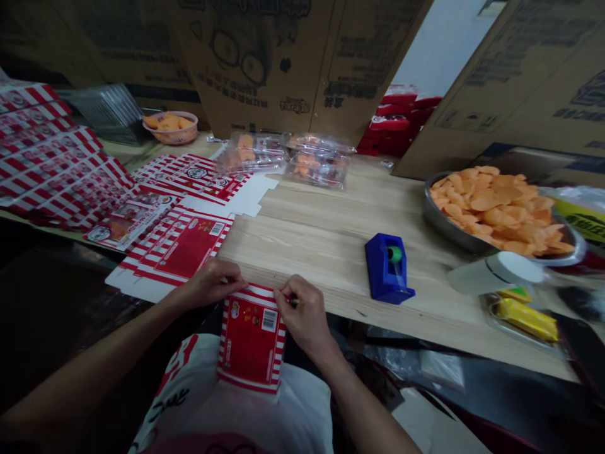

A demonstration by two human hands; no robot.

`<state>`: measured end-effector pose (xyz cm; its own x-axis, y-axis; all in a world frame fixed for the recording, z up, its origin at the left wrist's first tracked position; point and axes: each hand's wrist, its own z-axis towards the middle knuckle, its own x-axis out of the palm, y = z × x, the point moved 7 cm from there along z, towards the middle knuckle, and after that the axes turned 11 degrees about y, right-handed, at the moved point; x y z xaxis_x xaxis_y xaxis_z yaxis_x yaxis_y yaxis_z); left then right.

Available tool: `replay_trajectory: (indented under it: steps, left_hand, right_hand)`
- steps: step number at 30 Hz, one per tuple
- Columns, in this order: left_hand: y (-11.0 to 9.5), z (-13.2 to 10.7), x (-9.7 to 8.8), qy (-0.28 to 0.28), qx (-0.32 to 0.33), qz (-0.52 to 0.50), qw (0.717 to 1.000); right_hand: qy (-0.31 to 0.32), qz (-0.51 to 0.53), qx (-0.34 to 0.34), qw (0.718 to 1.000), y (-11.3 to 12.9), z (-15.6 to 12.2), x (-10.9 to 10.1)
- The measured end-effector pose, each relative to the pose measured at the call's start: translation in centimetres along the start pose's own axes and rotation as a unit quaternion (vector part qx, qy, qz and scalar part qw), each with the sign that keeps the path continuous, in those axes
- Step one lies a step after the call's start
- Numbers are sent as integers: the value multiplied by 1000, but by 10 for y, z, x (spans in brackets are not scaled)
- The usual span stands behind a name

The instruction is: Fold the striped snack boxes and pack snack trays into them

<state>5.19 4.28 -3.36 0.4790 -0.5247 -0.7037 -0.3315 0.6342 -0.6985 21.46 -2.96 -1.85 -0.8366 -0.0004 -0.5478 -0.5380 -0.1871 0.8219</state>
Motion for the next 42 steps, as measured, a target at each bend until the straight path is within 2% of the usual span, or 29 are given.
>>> replay_trajectory:
  steps: [3, 6, 10, 16, 20, 23, 25, 26, 28, 30, 31, 33, 35, 37, 42]
  left_hand:
    - [0, 0, -3, -12, -4, 11, 1000]
    - [-3, -4, -7, -15, -7, -14, 1000]
    - [3, -20, -5, -23, -27, -167, 985]
    - [20, -40, 20, -130, -66, -362, 921]
    - [23, -37, 41, -173, -80, -480, 856]
    - [23, -33, 54, -180, -122, -542, 811]
    - [24, -31, 59, -172, -154, -551, 802]
    - [25, -31, 60, -165, -168, -549, 802]
    - [28, -28, 64, -151, -188, -544, 803]
    - [31, -24, 70, -132, -201, -547, 802]
    - [31, -22, 74, -124, -204, -546, 803]
    - [30, -17, 78, -115, -204, -534, 812]
    - [25, -12, 80, -106, -197, -512, 830]
    - [20, -7, 78, -98, -187, -487, 847]
    - [11, 6, 52, -110, -158, -449, 873]
  right_hand:
    - [-4, -14, -10, 1000, -1, 3, 0]
    - [-3, 15, -28, 1000, -1, 0, 1]
    - [-20, 74, -42, 996, -3, -15, 0]
    - [-69, 78, -49, 993, -9, -34, 1]
    - [-91, 94, -33, 991, -15, -41, 5]
    - [-54, 91, -23, 994, -19, -48, 4]
    - [-37, 70, -15, 997, -26, -53, -11]
    - [-64, 55, -3, 996, -33, -57, -27]
    - [-199, 16, 38, 979, -52, -68, -79]
    - [-353, -13, 98, 930, -75, -84, -135]
    - [-393, -7, 135, 910, -88, -90, -157]
    - [-386, 56, 210, 896, -118, -89, -182]
    - [-340, 121, 253, 898, -139, -81, -187]
    - [-327, 150, 257, 897, -149, -75, -184]
    - [-404, 184, 219, 869, -154, -79, -174]
